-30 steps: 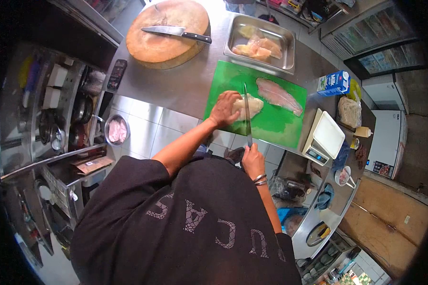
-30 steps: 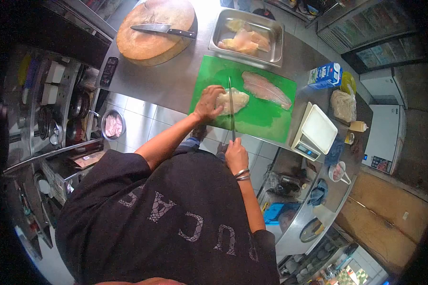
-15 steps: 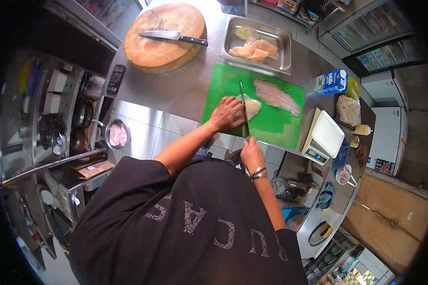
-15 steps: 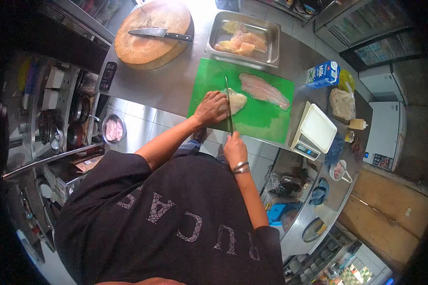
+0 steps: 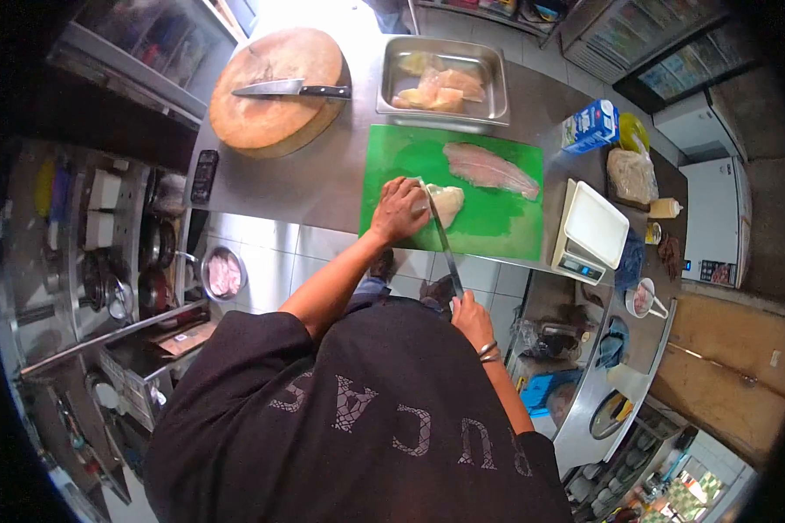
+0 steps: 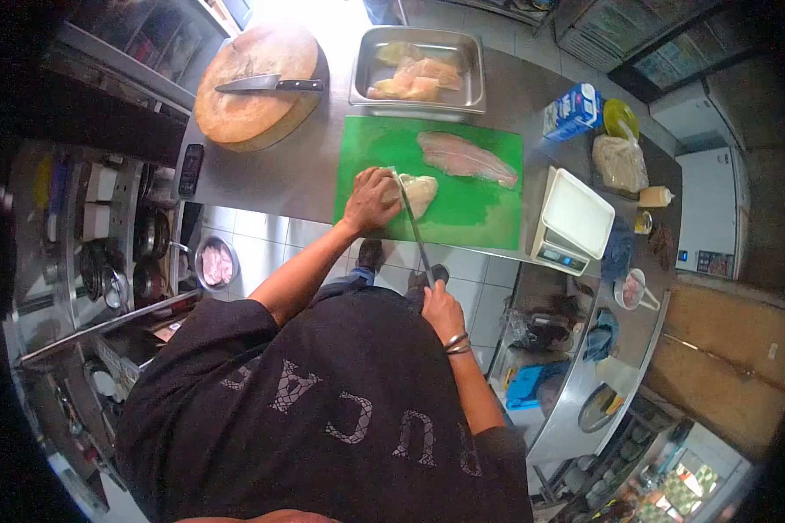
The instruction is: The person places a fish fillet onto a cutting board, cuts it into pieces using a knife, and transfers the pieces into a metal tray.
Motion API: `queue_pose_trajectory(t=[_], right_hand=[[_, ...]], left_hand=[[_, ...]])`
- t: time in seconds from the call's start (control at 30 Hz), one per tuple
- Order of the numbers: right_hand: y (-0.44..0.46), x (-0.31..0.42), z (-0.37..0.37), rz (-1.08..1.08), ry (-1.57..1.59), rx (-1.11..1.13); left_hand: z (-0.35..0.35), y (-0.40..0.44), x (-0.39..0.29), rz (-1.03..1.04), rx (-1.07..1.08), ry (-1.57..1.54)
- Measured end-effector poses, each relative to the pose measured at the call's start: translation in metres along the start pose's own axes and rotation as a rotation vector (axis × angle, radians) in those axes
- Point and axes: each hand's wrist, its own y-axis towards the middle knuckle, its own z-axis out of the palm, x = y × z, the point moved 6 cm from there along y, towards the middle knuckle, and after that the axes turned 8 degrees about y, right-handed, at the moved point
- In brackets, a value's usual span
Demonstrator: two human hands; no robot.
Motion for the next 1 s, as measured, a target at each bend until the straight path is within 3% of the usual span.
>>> queue_pose_trajectory(t=[0.2, 0.27, 0.33, 0.47, 0.7, 0.8, 0.97, 1.0], right_hand=[[0.003, -0.019, -0.017, 0.073, 0.036, -0.184], [-0.008, -0.021, -0.043, 0.043, 0.199, -0.208], [-0.015, -0.018, -0.06, 0.039, 0.246, -0.241], [-0.024, -0.02, -0.075, 0.039, 0.31, -0.345], [-0.033, -0.035, -0.067, 0.071, 0.348, -0.346], [-0.037, -0.038, -0.071, 0.088, 0.364, -0.343], [-0.034, -0.048, -0.074, -0.003, 0.361, -0.389], [-0.032, -0.055, -0.069, 0.093, 0.453, -0.331]], left_hand=[[-0.011, 0.012, 0.033, -0.145, 0.002, -0.272], [-0.018, 0.025, 0.034, -0.06, 0.047, -0.268], [-0.021, 0.036, 0.012, 0.178, 0.42, -0.008], [-0.016, 0.054, -0.002, 0.293, 0.703, 0.218], [0.002, 0.075, 0.004, 0.361, 0.837, 0.33], [0.017, 0.067, 0.018, 0.392, 0.842, 0.248], [0.005, 0.061, 0.025, 0.182, 0.781, -0.269], [0.005, 0.057, 0.025, 0.176, 0.779, -0.264]])
